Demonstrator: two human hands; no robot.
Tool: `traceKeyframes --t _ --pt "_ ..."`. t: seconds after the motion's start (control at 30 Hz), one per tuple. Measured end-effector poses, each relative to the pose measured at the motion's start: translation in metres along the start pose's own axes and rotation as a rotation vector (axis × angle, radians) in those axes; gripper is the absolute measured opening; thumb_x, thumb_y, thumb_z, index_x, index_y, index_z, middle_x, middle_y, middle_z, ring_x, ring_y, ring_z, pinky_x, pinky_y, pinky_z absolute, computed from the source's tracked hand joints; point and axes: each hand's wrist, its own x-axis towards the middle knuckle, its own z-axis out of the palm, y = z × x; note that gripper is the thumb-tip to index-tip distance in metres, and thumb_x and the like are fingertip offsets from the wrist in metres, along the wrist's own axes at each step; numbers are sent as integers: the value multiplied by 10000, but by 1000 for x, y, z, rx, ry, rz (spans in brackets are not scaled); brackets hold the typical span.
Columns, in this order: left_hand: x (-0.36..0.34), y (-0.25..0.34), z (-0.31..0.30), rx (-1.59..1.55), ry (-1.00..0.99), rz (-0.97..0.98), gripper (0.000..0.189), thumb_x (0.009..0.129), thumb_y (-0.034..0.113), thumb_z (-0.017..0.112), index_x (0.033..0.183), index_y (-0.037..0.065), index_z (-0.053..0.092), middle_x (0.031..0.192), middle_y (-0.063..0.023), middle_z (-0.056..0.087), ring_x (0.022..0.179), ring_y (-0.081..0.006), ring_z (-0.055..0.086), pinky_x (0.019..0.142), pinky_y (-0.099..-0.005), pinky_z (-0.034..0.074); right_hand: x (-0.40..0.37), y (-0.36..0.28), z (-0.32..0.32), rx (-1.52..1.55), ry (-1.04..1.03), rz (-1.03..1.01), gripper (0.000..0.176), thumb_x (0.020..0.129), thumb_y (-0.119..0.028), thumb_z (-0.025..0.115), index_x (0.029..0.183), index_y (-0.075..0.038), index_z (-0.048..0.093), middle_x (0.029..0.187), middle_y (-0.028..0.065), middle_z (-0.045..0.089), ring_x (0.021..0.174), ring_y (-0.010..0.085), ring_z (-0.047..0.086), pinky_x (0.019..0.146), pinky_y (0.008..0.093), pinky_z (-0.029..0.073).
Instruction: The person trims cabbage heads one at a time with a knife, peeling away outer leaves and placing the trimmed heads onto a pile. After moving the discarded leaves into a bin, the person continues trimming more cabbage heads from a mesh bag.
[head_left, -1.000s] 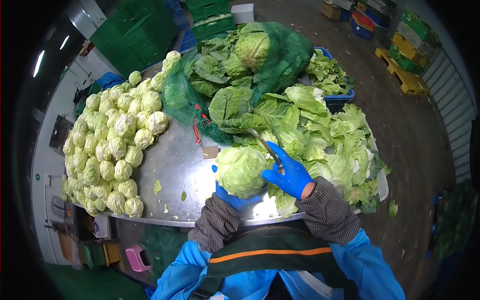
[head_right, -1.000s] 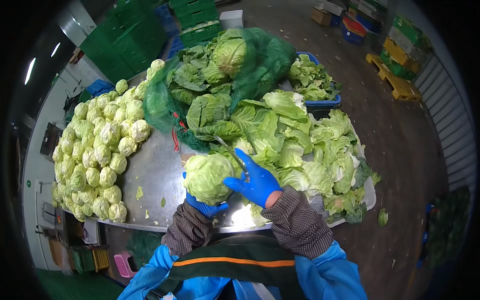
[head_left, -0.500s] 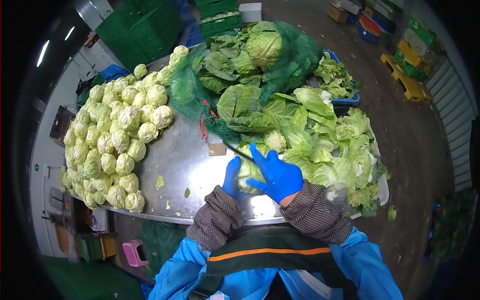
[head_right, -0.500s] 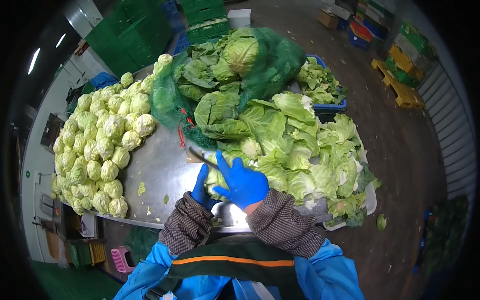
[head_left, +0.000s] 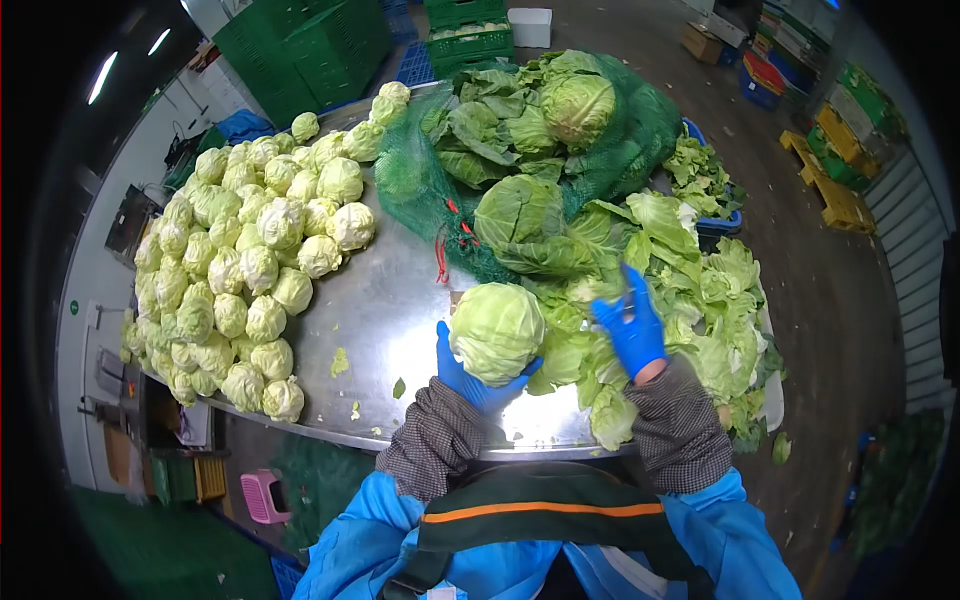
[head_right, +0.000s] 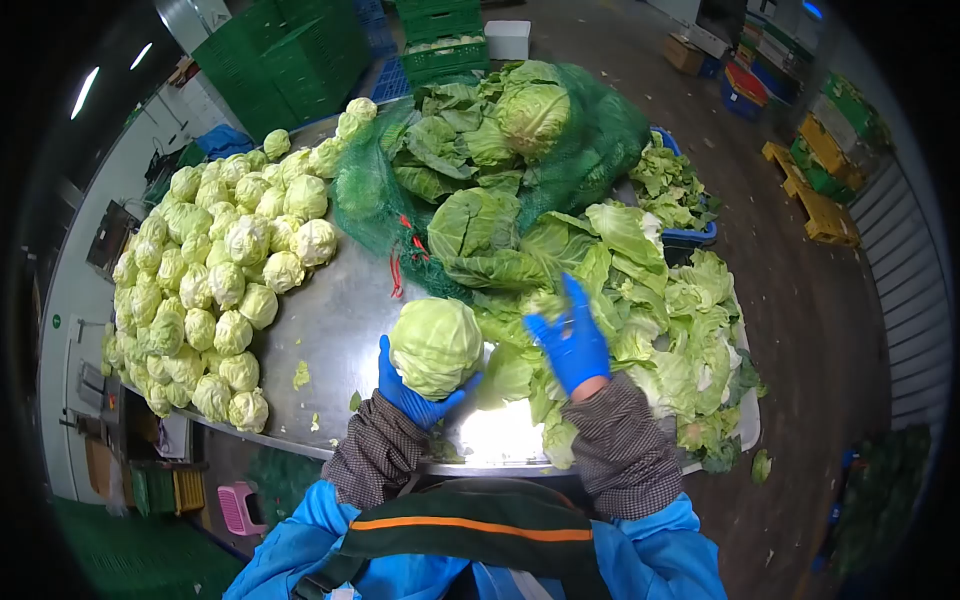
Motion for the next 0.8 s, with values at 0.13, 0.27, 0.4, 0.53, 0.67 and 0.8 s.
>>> traceKeyframes --t 0.13,0.27,0.4,0.53,0.67,0.8 --pt "-2 12 2 660 -70 -19 786 779 677 412 1415 220 347 1435 -84 388 1328 -297 340 1102 -479 237 -14 -38 38 -149 -344 -48 830 750 -490 727 1405 -112 387 1063 154 606 852 245 586 787 343 486" --pt "-7 20 12 1396 -43 228 696 806 544 543 1371 169 389 1360 -71 463 1272 -277 399 1106 -434 252 -11 -43 57 -2 -424 -197 806 756 -463 727 1401 -110 396 1145 175 599 871 243 608 779 337 490" --pt "-11 46 14 1466 32 541 567 905 486 404 1301 82 431 1237 -130 546 1131 -310 521 1014 -457 390 -14 -64 67 -12 -527 -121 624 808 -365 709 1329 -101 490 1048 123 639 763 179 608 725 291 499" --pt "-25 67 25 761 42 399 711 902 604 238 1349 77 407 1326 -183 488 1215 -362 471 1037 -531 349 -15 -61 83 256 -524 259 428 842 -245 692 1219 -96 555 848 13 622 704 78 568 646 243 476" --pt "-25 83 41 796 96 382 762 884 645 215 1360 83 410 1369 -186 450 1257 -380 430 1072 -536 301 -4 -62 101 278 -336 140 392 855 -250 669 1196 -96 550 772 9 570 630 74 532 553 236 455" --pt "-27 112 43 725 35 130 773 876 652 256 1348 64 426 1381 -194 438 1255 -384 432 1090 -519 283 19 -37 123 319 -521 271 340 870 -271 636 1140 -77 562 713 7 558 488 56 461 425 227 390"
